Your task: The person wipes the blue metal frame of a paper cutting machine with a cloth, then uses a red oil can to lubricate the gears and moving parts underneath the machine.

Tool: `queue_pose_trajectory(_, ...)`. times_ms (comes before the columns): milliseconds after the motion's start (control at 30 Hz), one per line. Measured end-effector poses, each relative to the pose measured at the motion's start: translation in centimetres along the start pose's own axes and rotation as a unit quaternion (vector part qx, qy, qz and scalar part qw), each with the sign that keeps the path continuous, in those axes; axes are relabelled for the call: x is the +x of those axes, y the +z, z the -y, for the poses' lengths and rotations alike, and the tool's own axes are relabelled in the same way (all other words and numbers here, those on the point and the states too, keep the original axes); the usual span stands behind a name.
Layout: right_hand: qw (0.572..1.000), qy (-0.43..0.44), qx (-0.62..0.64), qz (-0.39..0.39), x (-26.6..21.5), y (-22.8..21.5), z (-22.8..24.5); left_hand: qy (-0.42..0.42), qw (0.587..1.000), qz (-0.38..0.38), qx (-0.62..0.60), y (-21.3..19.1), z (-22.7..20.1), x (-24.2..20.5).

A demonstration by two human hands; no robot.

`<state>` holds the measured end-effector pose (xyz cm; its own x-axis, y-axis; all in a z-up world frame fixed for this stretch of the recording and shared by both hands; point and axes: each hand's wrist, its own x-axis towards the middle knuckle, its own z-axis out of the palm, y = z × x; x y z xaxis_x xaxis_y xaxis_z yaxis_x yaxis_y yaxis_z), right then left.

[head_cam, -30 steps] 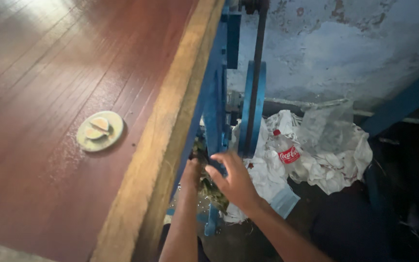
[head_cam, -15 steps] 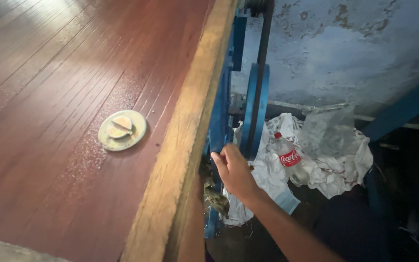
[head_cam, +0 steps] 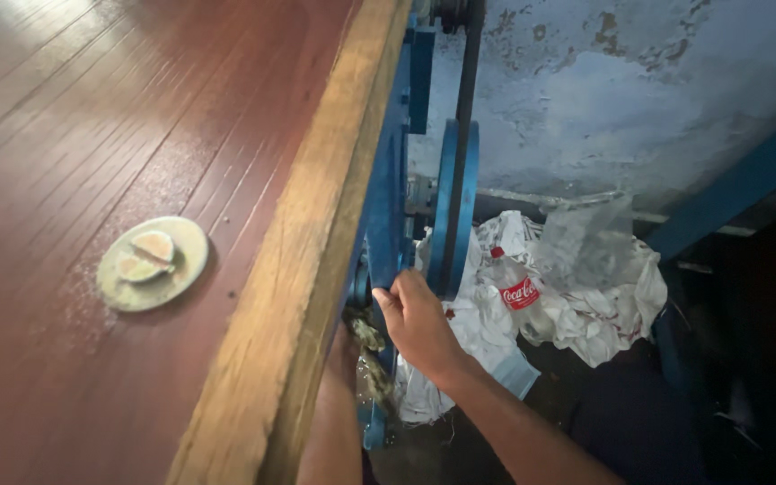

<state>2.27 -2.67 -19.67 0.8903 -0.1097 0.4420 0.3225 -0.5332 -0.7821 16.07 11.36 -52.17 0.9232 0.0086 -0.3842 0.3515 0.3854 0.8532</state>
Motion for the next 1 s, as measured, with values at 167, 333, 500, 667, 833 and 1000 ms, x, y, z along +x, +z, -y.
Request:
queue_pose_trajectory(167,1.000,-0.002,0.002,-0.004,0.3,-0.8,-0.2,-0.053,0.992,0.029,-0.108,0.9,0.3,0.6)
queue_pose_trajectory(333,1.000,-0.019,-0.005,-0.014,-0.6,-1.7,0.2,-0.114,0.979,0.044,-0.163,2.6,-4.7,-6.3)
queue_pose_trajectory(500,1.000,-0.003,0.017,-0.009,-2.4,-4.4,2.4,0.075,0.979,-0.155,-0.106,9.3,-12.3,-19.9)
queue_pose_trajectory(667,0.999,-0.031,0.007,-0.006,-4.3,-7.8,4.7,0.252,0.956,-0.107,-0.103,14.1,-17.5,-26.2)
queue_pose_trajectory(833,0.999,-0.033,0.017,-0.002,-6.6,-11.0,5.5,0.261,0.953,-0.121,-0.093,18.6,-22.3,-28.9)
queue_pose_trajectory(1000,1.000,-0.007,-0.016,0.016,-7.9,-13.3,5.0,0.261,0.956,-0.135,-0.003,22.1,-26.1,-33.5)
